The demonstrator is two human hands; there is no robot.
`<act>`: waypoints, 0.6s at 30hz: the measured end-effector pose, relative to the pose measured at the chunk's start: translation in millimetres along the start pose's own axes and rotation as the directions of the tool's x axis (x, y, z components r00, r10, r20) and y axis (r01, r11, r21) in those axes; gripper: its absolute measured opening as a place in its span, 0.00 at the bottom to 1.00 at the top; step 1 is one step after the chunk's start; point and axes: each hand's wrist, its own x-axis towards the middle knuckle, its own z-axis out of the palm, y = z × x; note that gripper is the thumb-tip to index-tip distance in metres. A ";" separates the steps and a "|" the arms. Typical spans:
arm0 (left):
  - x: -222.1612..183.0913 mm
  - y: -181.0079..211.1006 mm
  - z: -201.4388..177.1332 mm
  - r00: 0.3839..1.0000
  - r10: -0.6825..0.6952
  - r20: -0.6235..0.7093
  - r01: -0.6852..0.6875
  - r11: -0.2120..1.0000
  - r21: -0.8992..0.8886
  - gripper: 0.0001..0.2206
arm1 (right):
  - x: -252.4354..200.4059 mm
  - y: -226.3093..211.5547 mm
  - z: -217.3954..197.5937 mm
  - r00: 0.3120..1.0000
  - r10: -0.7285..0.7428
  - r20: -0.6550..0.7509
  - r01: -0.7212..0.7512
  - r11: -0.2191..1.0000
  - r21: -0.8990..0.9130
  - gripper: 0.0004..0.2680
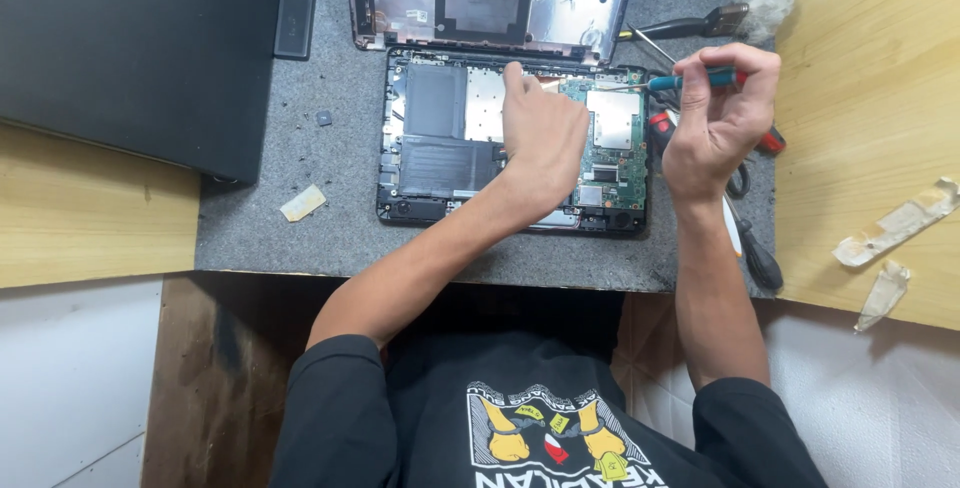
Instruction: The person uses a screwdriver to remove internal screws and then disconnects and removes the internal battery from a laptop.
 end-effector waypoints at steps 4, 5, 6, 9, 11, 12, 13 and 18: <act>5.0 -0.5 10.2 1.000 0.009 -0.002 -0.009 0.999 0.049 0.16 | 0.0 1.1 -1.6 0.999 -0.013 0.045 0.012 1.000 0.022 0.02; 5.8 -0.9 10.9 1.000 0.003 -0.004 -0.003 1.000 0.029 0.15 | 0.6 0.9 -2.7 0.999 -0.016 0.050 0.016 1.000 0.008 0.02; 4.1 -3.4 6.7 1.000 0.007 -0.001 -0.007 1.000 0.029 0.15 | 0.2 1.3 -2.2 0.999 -0.012 0.049 0.012 1.000 0.005 0.02; 2.3 -8.2 1.8 0.999 0.007 0.032 -0.005 0.998 -0.067 0.17 | -1.3 1.7 -1.2 0.998 -0.028 0.051 0.028 1.000 -0.001 0.02; 6.4 -9.3 6.6 1.000 -0.008 -0.011 0.007 0.992 -0.126 0.13 | -0.8 0.8 -0.6 0.998 -0.013 0.056 0.016 0.998 -0.056 0.02; 5.5 -8.2 6.1 1.000 -0.002 -0.012 0.001 0.992 -0.122 0.13 | -1.0 3.3 -1.4 0.999 -0.012 0.051 0.015 0.998 -0.060 0.02; 4.8 -7.2 5.8 1.000 -0.016 -0.023 0.013 0.991 -0.131 0.13 | -1.3 5.9 -1.9 0.998 -0.022 0.061 0.026 0.997 -0.068 0.02; 5.6 -7.3 16.3 0.994 -0.077 -0.078 0.055 0.967 -0.247 0.14 | -2.0 3.4 -0.7 0.996 -0.043 0.075 0.051 0.993 -0.108 0.02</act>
